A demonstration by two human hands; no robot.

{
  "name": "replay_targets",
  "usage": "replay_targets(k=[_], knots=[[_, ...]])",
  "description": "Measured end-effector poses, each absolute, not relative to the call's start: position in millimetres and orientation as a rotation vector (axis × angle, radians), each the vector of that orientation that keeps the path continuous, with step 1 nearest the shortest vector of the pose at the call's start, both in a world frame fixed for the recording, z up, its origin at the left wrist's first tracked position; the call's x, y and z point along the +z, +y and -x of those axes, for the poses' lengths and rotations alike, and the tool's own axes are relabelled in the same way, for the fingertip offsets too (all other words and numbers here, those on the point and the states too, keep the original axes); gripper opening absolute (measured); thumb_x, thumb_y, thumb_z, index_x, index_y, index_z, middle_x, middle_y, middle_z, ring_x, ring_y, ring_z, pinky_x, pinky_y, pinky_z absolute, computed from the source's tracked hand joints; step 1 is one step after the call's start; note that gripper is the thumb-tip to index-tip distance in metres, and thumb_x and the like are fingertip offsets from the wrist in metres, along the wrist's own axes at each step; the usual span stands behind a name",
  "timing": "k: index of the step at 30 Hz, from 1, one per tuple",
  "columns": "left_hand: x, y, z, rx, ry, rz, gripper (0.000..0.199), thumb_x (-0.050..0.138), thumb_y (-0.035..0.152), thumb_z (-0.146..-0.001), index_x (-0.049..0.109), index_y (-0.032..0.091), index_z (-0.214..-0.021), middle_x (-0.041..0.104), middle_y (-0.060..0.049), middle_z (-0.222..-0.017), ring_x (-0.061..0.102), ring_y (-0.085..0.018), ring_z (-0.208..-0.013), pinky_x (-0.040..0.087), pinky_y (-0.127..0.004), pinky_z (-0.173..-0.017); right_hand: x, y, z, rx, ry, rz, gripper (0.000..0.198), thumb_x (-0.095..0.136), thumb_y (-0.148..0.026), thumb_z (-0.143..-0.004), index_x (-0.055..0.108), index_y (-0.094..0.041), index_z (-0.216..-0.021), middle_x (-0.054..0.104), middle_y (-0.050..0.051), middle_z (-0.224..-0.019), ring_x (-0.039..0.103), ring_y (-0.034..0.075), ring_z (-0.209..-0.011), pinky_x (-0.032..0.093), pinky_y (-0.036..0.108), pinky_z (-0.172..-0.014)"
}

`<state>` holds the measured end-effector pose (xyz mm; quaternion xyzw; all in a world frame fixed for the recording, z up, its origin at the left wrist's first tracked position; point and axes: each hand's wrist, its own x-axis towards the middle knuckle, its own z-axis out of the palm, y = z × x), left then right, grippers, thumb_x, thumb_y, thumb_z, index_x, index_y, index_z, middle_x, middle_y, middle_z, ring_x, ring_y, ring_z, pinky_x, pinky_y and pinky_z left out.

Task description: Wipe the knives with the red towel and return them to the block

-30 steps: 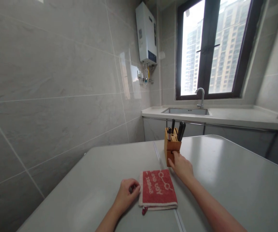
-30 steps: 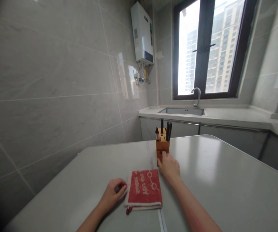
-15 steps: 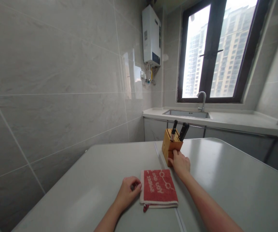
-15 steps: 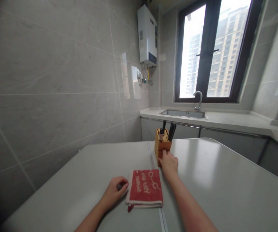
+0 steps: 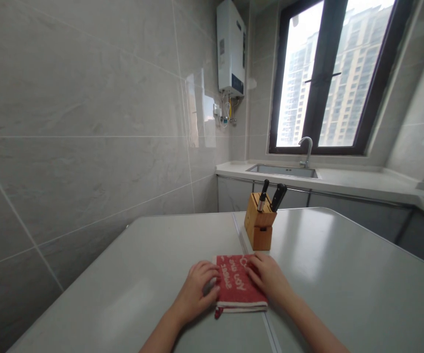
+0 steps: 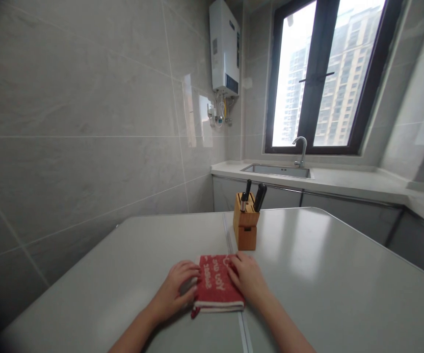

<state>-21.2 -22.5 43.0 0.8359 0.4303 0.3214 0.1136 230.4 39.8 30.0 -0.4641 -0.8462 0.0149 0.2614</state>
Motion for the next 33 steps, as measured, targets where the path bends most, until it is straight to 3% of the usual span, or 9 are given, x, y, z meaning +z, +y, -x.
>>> replay_targets(k=[4,15,21,25,28,30,33], knots=[[38,-22,21,0.798,1.326,-2.467,0.030,0.063,0.030,-0.075,0.061,0.024,-0.105,0.054,-0.006,-0.124,0.039,-0.026,-0.122,0.028,-0.044,-0.106,21,29,-223,0.023,-2.328,1.196,0.010,0.051,-0.019,-0.083,0.060,-0.020,-0.088,0.060,0.007,-0.094,0.055,0.021,-0.089,0.040,0.034,-0.080],[23,-16,34,0.623,1.368,-2.474,0.050,0.065,0.041,-0.074,0.052,0.027,-0.120,0.045,-0.005,-0.136,0.025,-0.029,-0.133,0.026,-0.048,-0.109,10,33,-222,-0.013,-2.267,1.287,0.013,0.055,-0.021,-0.081,0.062,-0.023,-0.093,0.058,0.008,-0.099,0.052,0.025,-0.095,0.042,0.040,-0.083],[20,-8,35,0.656,1.416,-2.548,0.055,0.063,0.046,-0.076,0.048,0.027,-0.126,0.040,-0.007,-0.141,0.028,-0.030,-0.132,0.029,-0.049,-0.108,6,40,-227,0.124,-2.203,1.239,0.018,0.053,-0.021,-0.083,0.063,-0.023,-0.097,0.062,0.007,-0.096,0.054,0.022,-0.093,0.043,0.037,-0.086],[20,-5,34,0.729,1.460,-2.585,0.051,0.062,0.040,-0.079,0.049,0.026,-0.126,0.040,-0.009,-0.142,0.031,-0.030,-0.130,0.029,-0.051,-0.107,4,44,-232,0.175,-2.192,1.186,0.021,0.051,-0.019,-0.084,0.063,-0.022,-0.100,0.065,0.006,-0.098,0.055,0.020,-0.095,0.041,0.036,-0.091],[23,-6,32,0.764,1.432,-2.584,0.044,0.060,0.036,-0.080,0.053,0.024,-0.122,0.050,-0.010,-0.132,0.037,-0.029,-0.126,0.033,-0.049,-0.105,4,45,-232,0.189,-2.187,1.186,0.021,0.050,-0.019,-0.084,0.064,-0.021,-0.099,0.065,0.006,-0.100,0.056,0.020,-0.097,0.041,0.035,-0.092],[27,-8,30,0.762,1.382,-2.569,0.030,0.058,0.032,-0.083,0.059,0.024,-0.112,0.061,-0.009,-0.117,0.045,-0.027,-0.118,0.037,-0.045,-0.101,5,45,-231,0.191,-2.188,1.195,0.021,0.049,-0.019,-0.084,0.065,-0.021,-0.098,0.066,0.006,-0.100,0.056,0.021,-0.098,0.041,0.036,-0.091],[34,-12,27,0.791,1.333,-2.533,0.016,0.053,0.027,-0.085,0.065,0.023,-0.096,0.066,-0.007,-0.099,0.055,-0.023,-0.104,0.039,-0.041,-0.098,9,43,-231,0.167,-2.183,1.216,0.019,0.049,-0.021,-0.085,0.065,-0.022,-0.095,0.066,0.006,-0.098,0.057,0.021,-0.097,0.041,0.036,-0.089]])
